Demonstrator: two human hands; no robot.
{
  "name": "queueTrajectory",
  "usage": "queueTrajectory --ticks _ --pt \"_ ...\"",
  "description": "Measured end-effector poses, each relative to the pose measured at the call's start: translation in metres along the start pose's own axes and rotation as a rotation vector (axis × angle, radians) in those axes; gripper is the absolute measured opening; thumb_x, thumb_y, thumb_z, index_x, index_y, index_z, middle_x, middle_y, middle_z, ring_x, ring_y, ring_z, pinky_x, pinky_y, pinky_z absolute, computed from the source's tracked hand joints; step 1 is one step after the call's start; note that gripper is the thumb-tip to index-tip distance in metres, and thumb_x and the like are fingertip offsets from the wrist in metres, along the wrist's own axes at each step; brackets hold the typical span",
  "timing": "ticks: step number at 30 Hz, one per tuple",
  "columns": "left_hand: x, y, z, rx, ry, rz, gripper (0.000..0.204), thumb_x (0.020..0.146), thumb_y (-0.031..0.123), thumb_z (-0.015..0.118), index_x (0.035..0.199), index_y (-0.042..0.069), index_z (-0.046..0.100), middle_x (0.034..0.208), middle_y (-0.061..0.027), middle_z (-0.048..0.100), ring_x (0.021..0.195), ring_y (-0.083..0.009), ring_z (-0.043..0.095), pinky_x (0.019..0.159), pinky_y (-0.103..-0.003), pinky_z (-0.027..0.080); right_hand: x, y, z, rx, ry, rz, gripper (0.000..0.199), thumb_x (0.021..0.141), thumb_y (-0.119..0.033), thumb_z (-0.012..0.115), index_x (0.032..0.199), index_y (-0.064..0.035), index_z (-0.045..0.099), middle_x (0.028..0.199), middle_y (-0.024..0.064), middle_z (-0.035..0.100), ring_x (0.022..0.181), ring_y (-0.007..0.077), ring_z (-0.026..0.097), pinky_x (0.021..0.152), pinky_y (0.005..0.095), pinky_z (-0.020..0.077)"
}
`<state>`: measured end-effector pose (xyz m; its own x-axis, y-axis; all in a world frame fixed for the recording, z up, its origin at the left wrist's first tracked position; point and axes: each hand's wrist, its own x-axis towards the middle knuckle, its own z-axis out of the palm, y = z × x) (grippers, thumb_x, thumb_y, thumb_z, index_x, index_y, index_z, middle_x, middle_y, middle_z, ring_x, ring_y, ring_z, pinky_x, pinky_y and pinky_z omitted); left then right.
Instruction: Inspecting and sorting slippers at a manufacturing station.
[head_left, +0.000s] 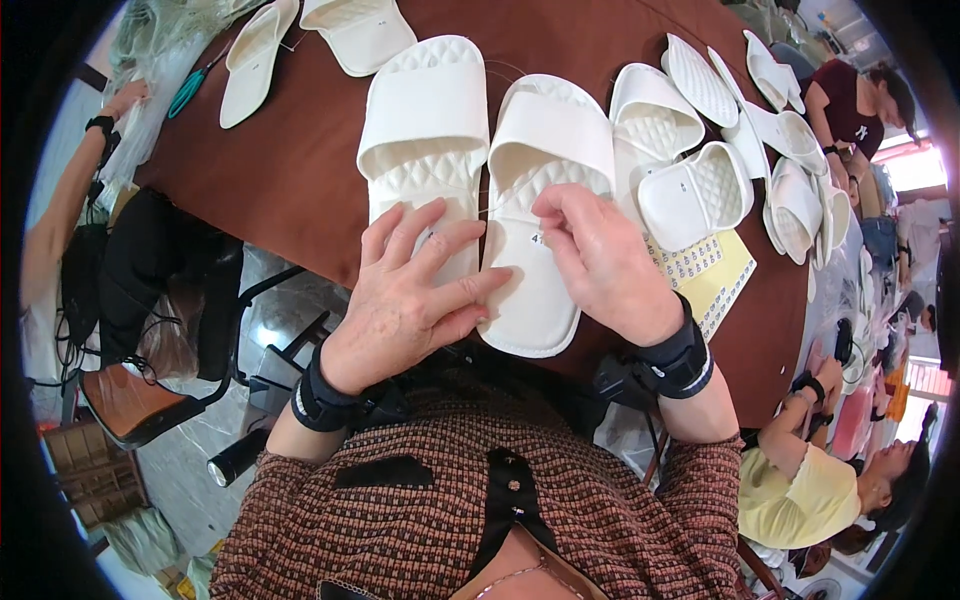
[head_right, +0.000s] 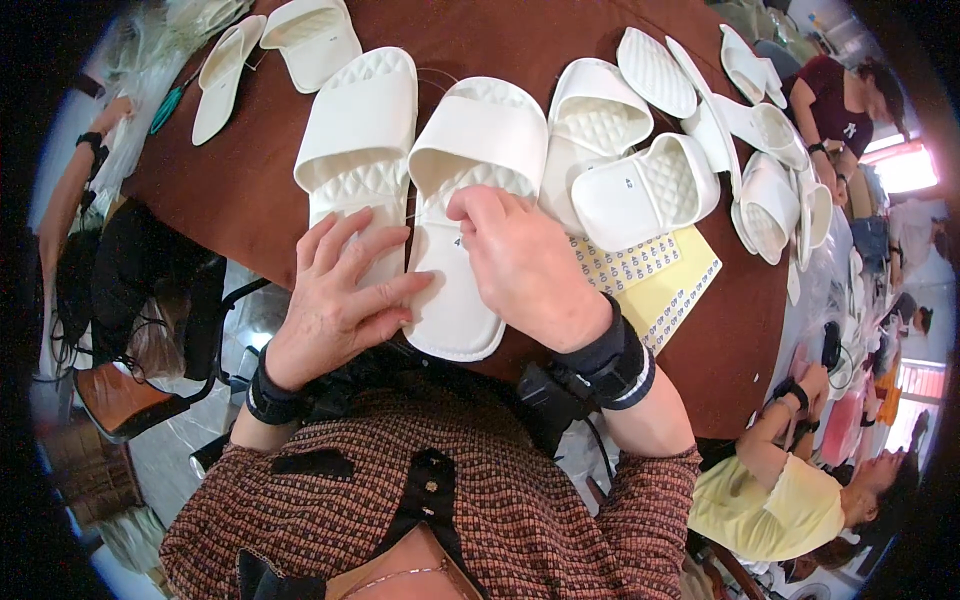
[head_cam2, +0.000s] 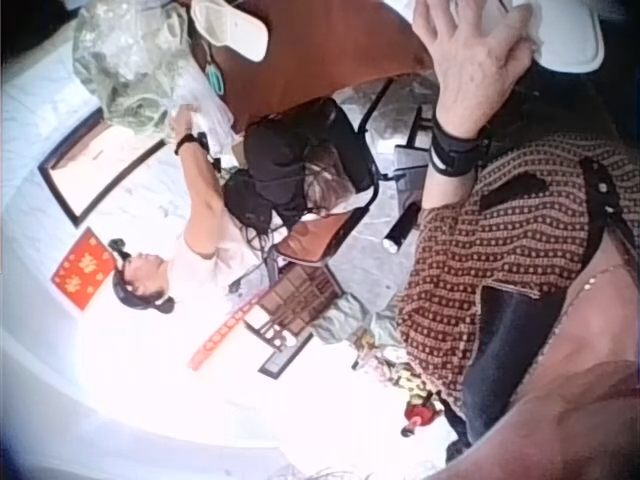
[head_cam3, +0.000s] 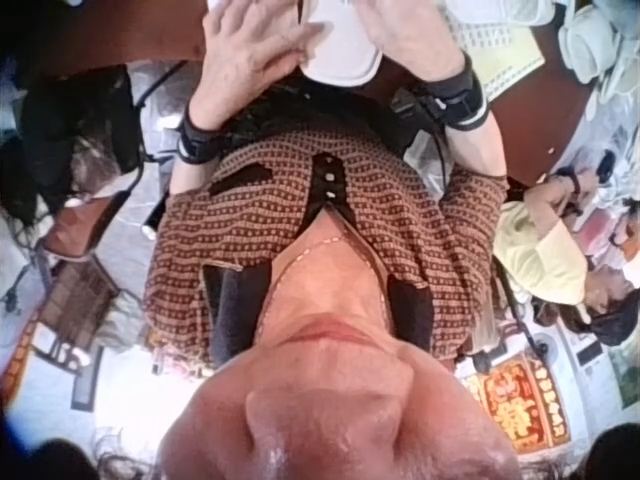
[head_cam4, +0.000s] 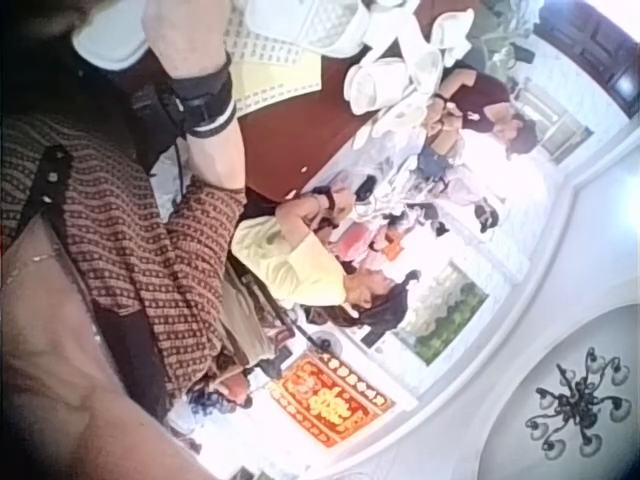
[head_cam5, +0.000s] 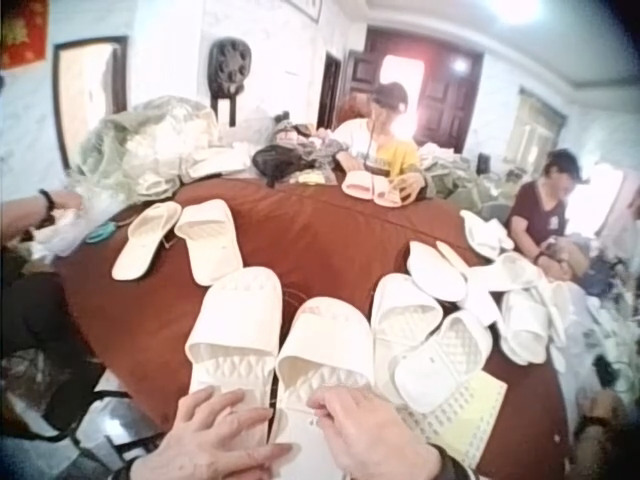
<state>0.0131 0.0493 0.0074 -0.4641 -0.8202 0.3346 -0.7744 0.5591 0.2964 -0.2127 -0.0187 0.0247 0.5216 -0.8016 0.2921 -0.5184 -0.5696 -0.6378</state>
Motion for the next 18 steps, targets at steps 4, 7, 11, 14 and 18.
queueTrajectory --ticks 4,7,11,14,18 --pt "0.001 0.001 -0.001 0.011 -0.006 0.001 0.041 0.074 0.032 0.074 0.115 0.03 0.073 0.135 -0.0042 0.056 0.132 -0.0335 0.046 0.111 -0.054 0.029 -0.001 0.0 0.003 -0.138 -0.006 -0.066 0.019 0.088 -0.002 0.058 0.106 -0.005 0.055 0.094 0.0169 0.064 0.087 0.0375 0.064 0.076 0.0443 0.0513" --pt "0.0 0.0 -0.001 0.008 -0.011 -0.004 0.041 0.074 0.031 0.074 0.115 0.03 0.073 0.135 -0.004 0.056 0.132 -0.0335 0.046 0.111 -0.054 0.029 -0.003 -0.002 0.008 -0.242 -0.002 -0.098 0.023 0.086 0.0 0.058 0.108 -0.0049 0.057 0.096 0.0154 0.064 0.089 0.0356 0.064 0.078 0.043 0.0511" --pt "0.0 0.0 0.001 -0.002 -0.015 -0.006 0.041 0.074 0.031 0.074 0.115 0.029 0.073 0.136 -0.0044 0.056 0.133 -0.0337 0.045 0.112 -0.054 0.028 -0.001 -0.002 0.011 -0.356 0.002 -0.175 0.025 0.086 -0.006 0.055 0.111 -0.0039 0.056 0.094 0.0148 0.061 0.086 0.0326 0.064 0.073 0.042 0.0516" --pt "0.0 -0.001 0.002 -0.011 -0.014 -0.005 0.041 0.074 0.03 0.075 0.115 0.029 0.073 0.136 -0.0045 0.056 0.133 -0.0339 0.044 0.112 -0.054 0.028 0.0 -0.004 0.012 -0.427 -0.031 -0.148 0.025 0.086 -0.006 0.055 0.111 -0.0032 0.056 0.093 0.0149 0.061 0.084 0.0326 0.064 0.072 0.0415 0.0518" --pt "0.0 0.0 0.001 -0.011 -0.014 -0.01 0.041 0.074 0.03 0.075 0.115 0.029 0.073 0.136 -0.0046 0.056 0.134 -0.0339 0.044 0.112 -0.055 0.028 -0.001 -0.004 0.015 -0.425 -0.031 -0.129 0.024 0.086 -0.005 0.055 0.11 -0.0035 0.056 0.093 0.0154 0.06 0.083 0.0333 0.064 0.072 0.0421 0.0518"
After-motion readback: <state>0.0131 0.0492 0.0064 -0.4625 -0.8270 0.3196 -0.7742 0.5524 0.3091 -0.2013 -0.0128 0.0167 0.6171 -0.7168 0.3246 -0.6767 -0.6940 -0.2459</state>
